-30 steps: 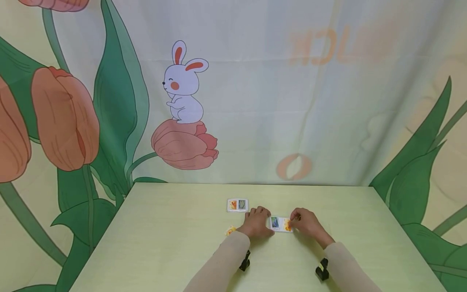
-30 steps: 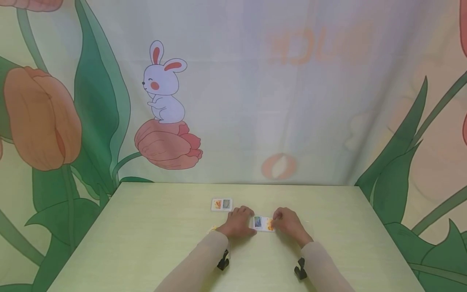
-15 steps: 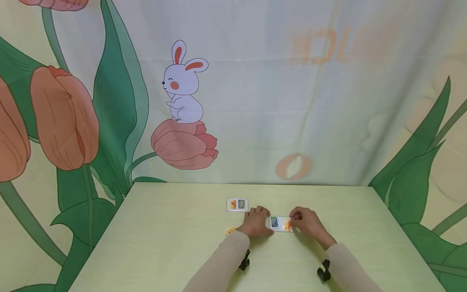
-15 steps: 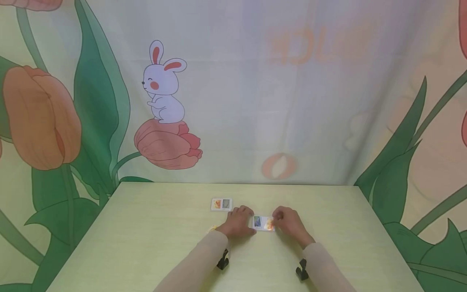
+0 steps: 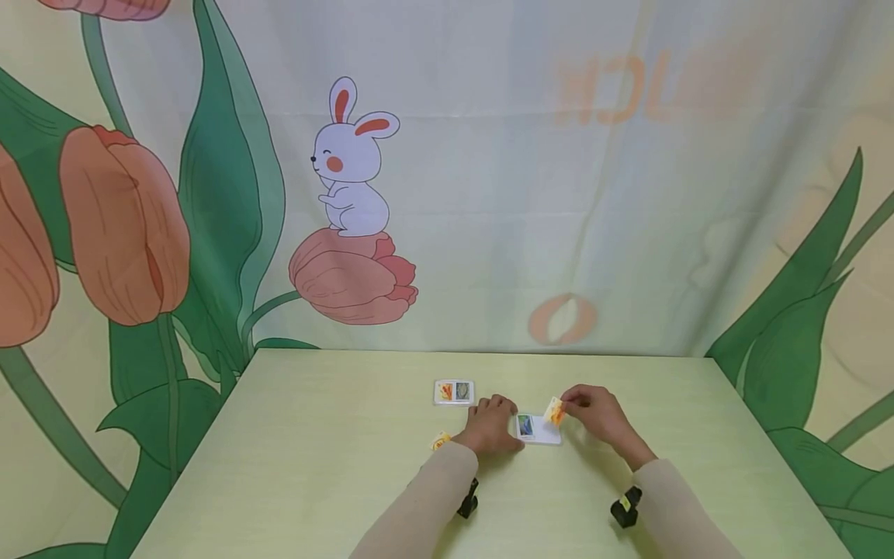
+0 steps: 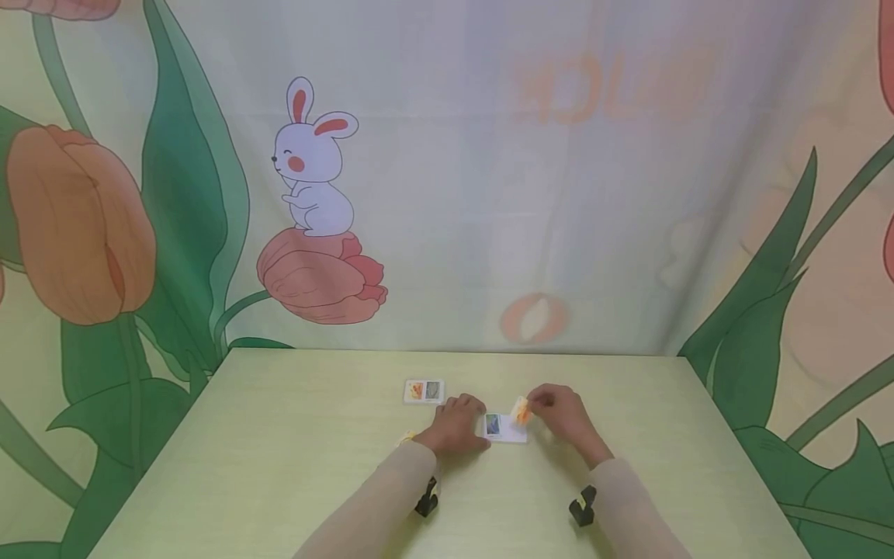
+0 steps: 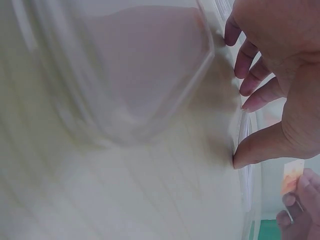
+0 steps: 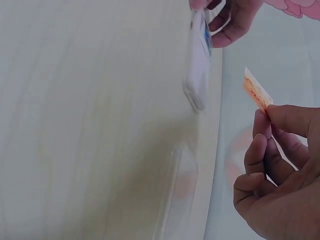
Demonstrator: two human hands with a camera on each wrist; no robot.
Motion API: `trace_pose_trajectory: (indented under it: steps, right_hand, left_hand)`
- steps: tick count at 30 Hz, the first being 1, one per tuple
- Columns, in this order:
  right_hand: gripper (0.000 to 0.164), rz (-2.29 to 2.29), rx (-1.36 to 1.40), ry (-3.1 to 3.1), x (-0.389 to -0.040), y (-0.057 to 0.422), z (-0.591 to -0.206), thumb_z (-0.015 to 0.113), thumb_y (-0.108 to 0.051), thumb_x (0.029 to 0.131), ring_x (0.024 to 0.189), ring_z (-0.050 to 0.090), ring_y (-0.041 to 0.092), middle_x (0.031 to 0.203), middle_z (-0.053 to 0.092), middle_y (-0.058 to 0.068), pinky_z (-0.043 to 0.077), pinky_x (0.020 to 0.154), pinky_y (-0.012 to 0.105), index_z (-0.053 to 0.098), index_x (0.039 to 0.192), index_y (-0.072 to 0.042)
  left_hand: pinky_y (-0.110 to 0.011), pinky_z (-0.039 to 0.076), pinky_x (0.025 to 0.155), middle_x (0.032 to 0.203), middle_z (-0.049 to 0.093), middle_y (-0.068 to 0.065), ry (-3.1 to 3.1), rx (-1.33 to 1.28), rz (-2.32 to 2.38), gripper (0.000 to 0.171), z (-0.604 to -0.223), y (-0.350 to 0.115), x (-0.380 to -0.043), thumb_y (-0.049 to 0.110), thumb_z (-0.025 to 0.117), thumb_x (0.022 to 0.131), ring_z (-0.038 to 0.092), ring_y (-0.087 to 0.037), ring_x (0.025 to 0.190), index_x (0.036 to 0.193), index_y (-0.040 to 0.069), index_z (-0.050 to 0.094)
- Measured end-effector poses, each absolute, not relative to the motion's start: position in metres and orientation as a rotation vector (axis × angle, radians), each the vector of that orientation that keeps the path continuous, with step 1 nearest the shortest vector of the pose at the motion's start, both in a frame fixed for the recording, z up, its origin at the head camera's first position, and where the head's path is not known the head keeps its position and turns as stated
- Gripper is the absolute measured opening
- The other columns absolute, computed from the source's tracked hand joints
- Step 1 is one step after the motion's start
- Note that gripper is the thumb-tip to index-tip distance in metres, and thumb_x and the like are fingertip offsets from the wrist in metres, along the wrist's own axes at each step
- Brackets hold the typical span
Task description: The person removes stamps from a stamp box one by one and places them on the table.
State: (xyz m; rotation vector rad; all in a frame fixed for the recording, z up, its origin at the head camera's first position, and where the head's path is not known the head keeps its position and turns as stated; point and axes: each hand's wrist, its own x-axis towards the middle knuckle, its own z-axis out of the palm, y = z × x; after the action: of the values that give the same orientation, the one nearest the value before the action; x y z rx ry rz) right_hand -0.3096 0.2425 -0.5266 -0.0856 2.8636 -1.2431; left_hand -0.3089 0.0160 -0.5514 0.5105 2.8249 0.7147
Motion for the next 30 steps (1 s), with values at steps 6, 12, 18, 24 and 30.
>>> trace_pose_trajectory:
  steps: [6, 12, 18, 24, 30]
  right_hand:
    - [0.012, -1.309, -0.047, 2.851, -0.319, 0.251, -0.523, 0.066, -0.016, 0.093, 0.086, 0.064, 0.016, 0.098, 0.072, 0.009, 0.049, 0.070, 0.027, 0.071, 0.101, -0.008]
    - [0.016, -1.341, 0.040, 2.828, -0.328, 0.258, -0.526, 0.065, -0.016, 0.093, 0.093, 0.064, 0.021, 0.102, 0.072, 0.010, 0.048, 0.071, 0.026, 0.070, 0.104, -0.006]
    - [0.019, -1.298, 0.107, 2.816, -0.333, 0.261, -0.531, 0.063, -0.019, 0.094, 0.095, 0.062, 0.023, 0.106, 0.069, 0.012, 0.048, 0.070, 0.026, 0.069, 0.106, -0.005]
    - [0.020, -1.261, 0.117, 2.820, -0.336, 0.267, -0.536, 0.063, -0.018, 0.093, 0.089, 0.060, 0.021, 0.105, 0.069, 0.013, 0.047, 0.069, 0.028, 0.069, 0.105, -0.003]
    - [0.024, -1.254, 0.095, 2.825, -0.339, 0.275, -0.545, 0.062, -0.017, 0.092, 0.091, 0.063, 0.024, 0.106, 0.068, 0.015, 0.050, 0.071, 0.029, 0.068, 0.109, -0.002]
  left_hand:
    - [-0.044, 0.033, 0.106, 0.137, 0.050, -0.006, 2.824, 0.512, 0.725, 0.061, -0.552, 0.015, -0.309, 0.035, 0.082, 0.079, 0.043, -0.027, 0.126, 0.129, 0.013, 0.055]
    - [-0.044, 0.034, 0.104, 0.135, 0.051, -0.005, 2.833, 0.531, 0.710, 0.059, -0.554, 0.015, -0.309, 0.036, 0.081, 0.079, 0.043, -0.027, 0.124, 0.127, 0.014, 0.056]
    - [-0.044, 0.034, 0.105, 0.135, 0.051, -0.005, 2.828, 0.521, 0.710, 0.059, -0.552, 0.015, -0.309, 0.035, 0.082, 0.078, 0.043, -0.027, 0.124, 0.127, 0.014, 0.056]
    - [-0.045, 0.034, 0.105, 0.135, 0.051, -0.005, 2.831, 0.528, 0.708, 0.059, -0.551, 0.015, -0.307, 0.035, 0.082, 0.078, 0.043, -0.027, 0.124, 0.127, 0.014, 0.056]
    - [-0.044, 0.034, 0.106, 0.135, 0.051, -0.005, 2.832, 0.522, 0.713, 0.059, -0.551, 0.015, -0.308, 0.035, 0.082, 0.078, 0.043, -0.027, 0.125, 0.127, 0.014, 0.056]
